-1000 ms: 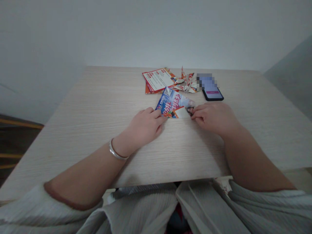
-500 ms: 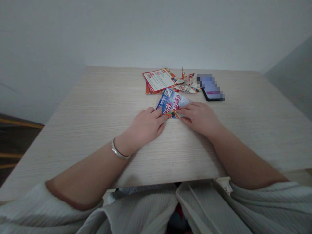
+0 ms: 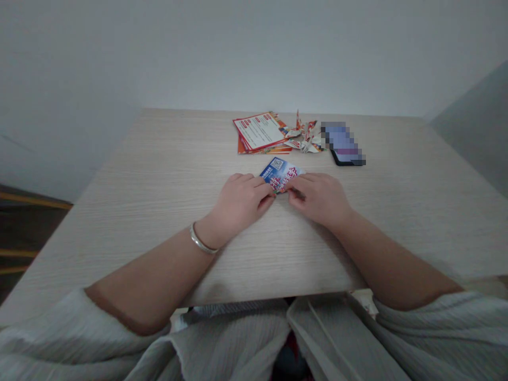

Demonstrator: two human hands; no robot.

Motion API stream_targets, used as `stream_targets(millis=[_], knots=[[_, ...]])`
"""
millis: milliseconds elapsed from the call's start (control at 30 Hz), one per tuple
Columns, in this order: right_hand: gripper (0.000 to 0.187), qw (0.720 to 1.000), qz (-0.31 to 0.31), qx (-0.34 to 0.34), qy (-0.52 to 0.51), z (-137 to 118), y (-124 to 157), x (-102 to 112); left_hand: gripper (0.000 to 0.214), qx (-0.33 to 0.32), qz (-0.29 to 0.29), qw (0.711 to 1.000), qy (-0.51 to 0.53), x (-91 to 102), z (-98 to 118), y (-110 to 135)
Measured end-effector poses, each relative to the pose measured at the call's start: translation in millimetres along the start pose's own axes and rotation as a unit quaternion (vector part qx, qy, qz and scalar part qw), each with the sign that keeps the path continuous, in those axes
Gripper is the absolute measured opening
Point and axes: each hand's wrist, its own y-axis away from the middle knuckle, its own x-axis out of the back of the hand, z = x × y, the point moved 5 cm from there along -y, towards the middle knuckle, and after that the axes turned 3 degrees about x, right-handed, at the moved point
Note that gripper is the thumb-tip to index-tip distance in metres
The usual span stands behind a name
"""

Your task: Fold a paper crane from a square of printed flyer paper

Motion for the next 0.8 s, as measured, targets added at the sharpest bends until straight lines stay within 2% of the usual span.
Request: stream_targets(millis=[200, 333, 467, 600, 800], knots=[[0.016, 0.994, 0.089, 0.034, -0.063, -11.2, -1.9, 10.3, 0.016, -0.004, 0.091, 0.995, 0.044, 7.4, 1.4, 3.7], [0.014, 0.990, 0.100, 0.030, -0.091, -18.6, -3.4, 11.4, 0.021, -0.033, 0.123, 0.991, 0.032, 12.0, 6.1, 4.8], [0.012, 0.991, 0.089, 0.006, -0.095, -17.0, -3.6, 10.5, 0.020, -0.035, 0.115, 0.992, 0.032, 12.8, 6.8, 4.4], [0.012, 0.988, 0.099, -0.020, -0.121, -2.1, 0.2, 13.0, 0.017, -0.022, 0.097, 0.994, 0.054, 13.5, 4.3, 5.0], [0.012, 0.981, 0.129, -0.036, -0.141, 19.6, 5.2, 19.1, 0.019, -0.015, 0.104, 0.988, 0.109, 14.7, 1.5, 5.9]])
